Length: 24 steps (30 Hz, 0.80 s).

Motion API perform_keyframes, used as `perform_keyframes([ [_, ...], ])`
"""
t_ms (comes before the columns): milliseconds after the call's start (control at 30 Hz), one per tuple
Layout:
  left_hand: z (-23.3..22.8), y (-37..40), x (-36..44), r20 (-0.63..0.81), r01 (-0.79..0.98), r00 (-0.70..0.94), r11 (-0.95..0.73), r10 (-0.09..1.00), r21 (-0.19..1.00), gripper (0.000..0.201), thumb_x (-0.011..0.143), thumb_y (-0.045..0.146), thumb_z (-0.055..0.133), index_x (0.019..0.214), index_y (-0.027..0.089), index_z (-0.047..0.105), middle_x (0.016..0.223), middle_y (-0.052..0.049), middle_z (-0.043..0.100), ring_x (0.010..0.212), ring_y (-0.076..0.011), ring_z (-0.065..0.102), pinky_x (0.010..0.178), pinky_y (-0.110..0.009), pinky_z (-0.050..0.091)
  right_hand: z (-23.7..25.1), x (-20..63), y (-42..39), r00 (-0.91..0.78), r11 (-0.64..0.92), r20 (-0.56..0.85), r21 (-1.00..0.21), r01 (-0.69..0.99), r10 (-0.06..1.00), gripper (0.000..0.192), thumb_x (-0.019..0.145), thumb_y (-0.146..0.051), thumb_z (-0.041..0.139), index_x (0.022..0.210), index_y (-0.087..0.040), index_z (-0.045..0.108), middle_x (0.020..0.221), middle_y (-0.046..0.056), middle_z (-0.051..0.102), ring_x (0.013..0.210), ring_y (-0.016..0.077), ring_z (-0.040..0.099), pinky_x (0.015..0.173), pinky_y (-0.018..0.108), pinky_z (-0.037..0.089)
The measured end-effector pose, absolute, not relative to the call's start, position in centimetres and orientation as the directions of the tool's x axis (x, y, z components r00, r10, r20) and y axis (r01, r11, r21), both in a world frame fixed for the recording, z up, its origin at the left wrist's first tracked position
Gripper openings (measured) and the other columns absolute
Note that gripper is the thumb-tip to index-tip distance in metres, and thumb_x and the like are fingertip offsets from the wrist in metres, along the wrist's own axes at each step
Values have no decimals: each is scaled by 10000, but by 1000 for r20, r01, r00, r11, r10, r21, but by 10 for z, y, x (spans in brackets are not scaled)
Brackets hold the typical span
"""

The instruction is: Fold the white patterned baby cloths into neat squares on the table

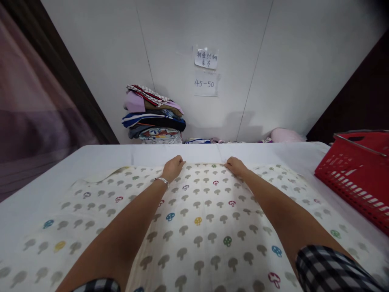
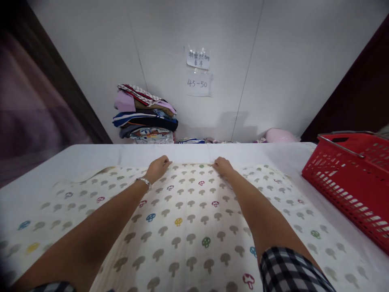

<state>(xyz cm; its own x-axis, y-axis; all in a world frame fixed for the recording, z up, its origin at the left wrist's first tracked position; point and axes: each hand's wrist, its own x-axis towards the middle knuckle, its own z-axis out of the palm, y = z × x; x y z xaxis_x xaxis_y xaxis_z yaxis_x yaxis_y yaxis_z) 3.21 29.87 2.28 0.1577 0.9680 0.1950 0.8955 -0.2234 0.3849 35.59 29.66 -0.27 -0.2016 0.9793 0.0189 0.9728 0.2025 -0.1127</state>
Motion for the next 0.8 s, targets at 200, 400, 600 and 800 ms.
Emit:
perform_keyframes([
  [200, 42, 284, 27, 285, 849, 211, -320, 935, 421, 194, 877, 356, 403, 864, 208, 528, 724, -6, 606, 681, -168, 551, 621, -265, 369, 12, 364, 295, -289, 286, -67, -49, 957, 955, 319, 887, -402, 465, 864, -194, 705, 948, 92, 676, 865, 209, 602, 786, 286, 372],
  [400, 61, 240, 13, 306, 834, 323, -422, 896, 355, 253, 897, 363, 348, 948, 215, 546, 891, -18, 644, 765, -168, 592, 687, -268, 414, 35, 381, 280, -368, 364, -125, -50, 930, 922, 359, 894, -430, 425, 1052, -256, 696, 1030, 75, 687, 878, 208, 615, 745, 269, 389],
  [600, 74, 189, -6, 361, 833, 359, -470, 861, 292, 300, 910, 393, 321, 1007, 218, 545, 1003, -28, 638, 887, -174, 603, 745, -259, 436, 49, 397, 241, -455, 453, -179, -52, 890, 872, 317, 865, -413, 456, 977, -273, 718, 948, 68, 683, 827, 212, 611, 727, 287, 402],
  [800, 72, 151, -31, 360, 875, 293, -400, 886, 273, 298, 909, 392, 330, 1009, 223, 553, 1010, -19, 641, 869, -167, 608, 726, -249, 440, 44, 411, 189, -501, 498, -93, -52, 865, 860, 318, 872, -380, 465, 1082, -239, 658, 1020, 84, 639, 871, 206, 594, 767, 280, 404],
])
